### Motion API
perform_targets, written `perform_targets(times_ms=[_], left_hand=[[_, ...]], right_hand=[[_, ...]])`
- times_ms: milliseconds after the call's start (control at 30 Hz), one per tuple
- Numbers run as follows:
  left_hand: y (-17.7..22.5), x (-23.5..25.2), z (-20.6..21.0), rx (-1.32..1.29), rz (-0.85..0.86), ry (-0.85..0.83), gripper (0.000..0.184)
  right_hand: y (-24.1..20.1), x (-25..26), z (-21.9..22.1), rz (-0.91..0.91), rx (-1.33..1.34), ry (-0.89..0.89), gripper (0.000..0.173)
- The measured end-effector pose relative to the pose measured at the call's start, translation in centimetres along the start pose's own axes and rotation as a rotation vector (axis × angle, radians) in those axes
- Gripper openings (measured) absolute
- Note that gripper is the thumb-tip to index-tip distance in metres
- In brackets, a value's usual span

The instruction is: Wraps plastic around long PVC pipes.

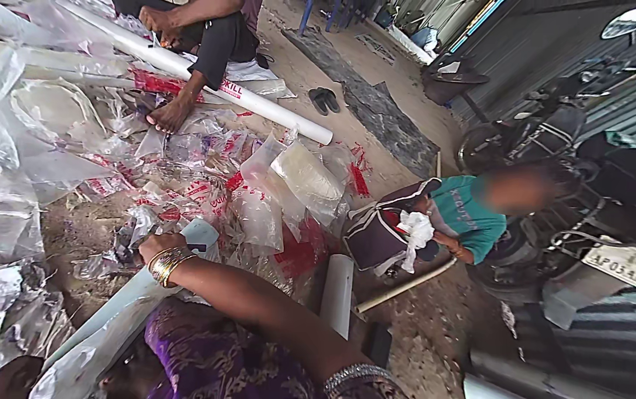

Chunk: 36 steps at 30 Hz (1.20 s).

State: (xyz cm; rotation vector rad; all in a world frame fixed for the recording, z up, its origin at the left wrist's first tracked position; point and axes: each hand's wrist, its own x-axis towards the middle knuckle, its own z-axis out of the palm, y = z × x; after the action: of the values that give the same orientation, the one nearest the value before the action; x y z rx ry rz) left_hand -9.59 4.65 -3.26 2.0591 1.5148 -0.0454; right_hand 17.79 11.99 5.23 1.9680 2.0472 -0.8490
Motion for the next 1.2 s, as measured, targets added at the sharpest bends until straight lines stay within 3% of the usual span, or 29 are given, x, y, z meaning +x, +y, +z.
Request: perform_targets(times_ms=[133,267,333,567,767,1200], left_hand=[[7.8,-4.7,-4.1,-0.298,-0.037,-0.022,0.033],[7.2,-4.5,-3.7,-0.272,-0.309,0.074,0.051],[5.3,-3.3,-2.6,-0.199,-0.332,0.078,0.056],[4.9,0.0,-0.7,-0.167,-0.038,0.003,0.035],[2.4,-1.0,0.4,-0.284,0.181,0.181,0.024],[5.5,-1.6,-0.1,-0.054,0.024,0.172,0.018]], right_hand=[[-0.6,0.3,-0.6,0.006,0.026,-0.034,0.033],[-1.5,-0.5,0.1,-0.001,-0.024,-0.039,0.033],[-1.2,-1.1,0.4,0.003,-0.026,-0.035,0.033],[-0.8,-1.7,0.5,0.021,-0.019,-0.038,0.034],[-0.2,-1.6,0.5,0.026,-0.001,-0.030,0.034],[-0.5,-1.7,0.6,0.058,-0.034,-0.040,0.035]])
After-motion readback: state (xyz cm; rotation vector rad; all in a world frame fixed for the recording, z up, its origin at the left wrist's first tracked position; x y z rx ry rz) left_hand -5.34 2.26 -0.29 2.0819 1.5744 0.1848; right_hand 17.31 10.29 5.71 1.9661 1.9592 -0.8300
